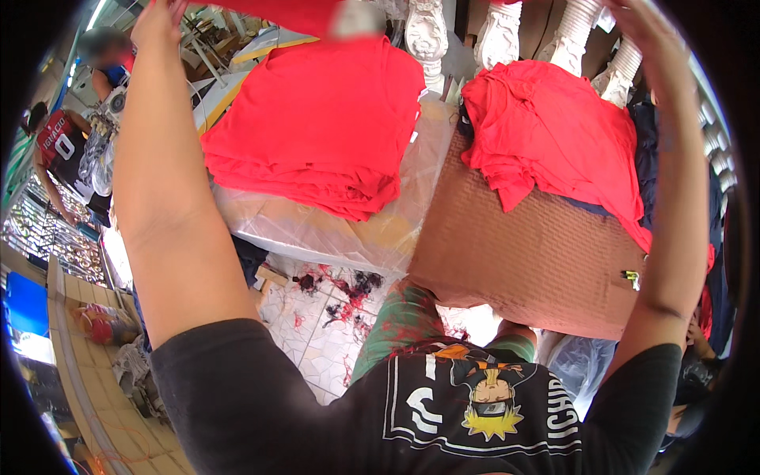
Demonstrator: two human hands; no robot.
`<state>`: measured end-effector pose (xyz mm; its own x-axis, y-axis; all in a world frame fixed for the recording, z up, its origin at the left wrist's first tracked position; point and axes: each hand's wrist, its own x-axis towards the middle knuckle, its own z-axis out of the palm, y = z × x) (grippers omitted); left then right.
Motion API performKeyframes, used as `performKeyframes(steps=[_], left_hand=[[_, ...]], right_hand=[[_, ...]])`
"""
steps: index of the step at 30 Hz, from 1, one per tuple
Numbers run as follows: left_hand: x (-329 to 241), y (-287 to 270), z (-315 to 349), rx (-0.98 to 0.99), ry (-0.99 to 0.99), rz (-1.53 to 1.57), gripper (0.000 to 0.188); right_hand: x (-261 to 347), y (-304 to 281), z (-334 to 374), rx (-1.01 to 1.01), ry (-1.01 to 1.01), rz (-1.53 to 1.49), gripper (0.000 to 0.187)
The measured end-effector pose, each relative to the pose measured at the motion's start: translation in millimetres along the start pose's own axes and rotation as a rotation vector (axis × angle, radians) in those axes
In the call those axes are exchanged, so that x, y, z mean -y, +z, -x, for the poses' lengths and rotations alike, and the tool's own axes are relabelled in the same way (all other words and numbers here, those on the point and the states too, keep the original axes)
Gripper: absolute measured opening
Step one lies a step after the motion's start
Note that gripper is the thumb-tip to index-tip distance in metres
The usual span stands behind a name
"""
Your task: The person picks up a red shirt, uses thread snips to trim excess threads around the neckline and labels, and puts it down before picking up and trimming another red shirt.
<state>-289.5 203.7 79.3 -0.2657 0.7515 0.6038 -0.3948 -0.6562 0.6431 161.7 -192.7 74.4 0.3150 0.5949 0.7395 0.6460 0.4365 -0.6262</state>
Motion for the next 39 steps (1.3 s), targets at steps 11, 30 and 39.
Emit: performKeyframes(steps=[11, 30, 39], left_hand=[[168, -234, 119, -0.536, -0.947, -0.534, 0.032], [233, 271, 394, 1.278, -0.201, -1.328, 0.066], [82, 218, 506, 1.259, -0.334, -0.712, 0.040]], right_hand=[[-24, 34, 63, 0.952, 0.075, 0.376, 0.016], [-129, -227, 276, 0.513, 0.674, 0.487, 0.034], [-136, -213, 293, 0.514, 0.535, 0.401, 0.031]])
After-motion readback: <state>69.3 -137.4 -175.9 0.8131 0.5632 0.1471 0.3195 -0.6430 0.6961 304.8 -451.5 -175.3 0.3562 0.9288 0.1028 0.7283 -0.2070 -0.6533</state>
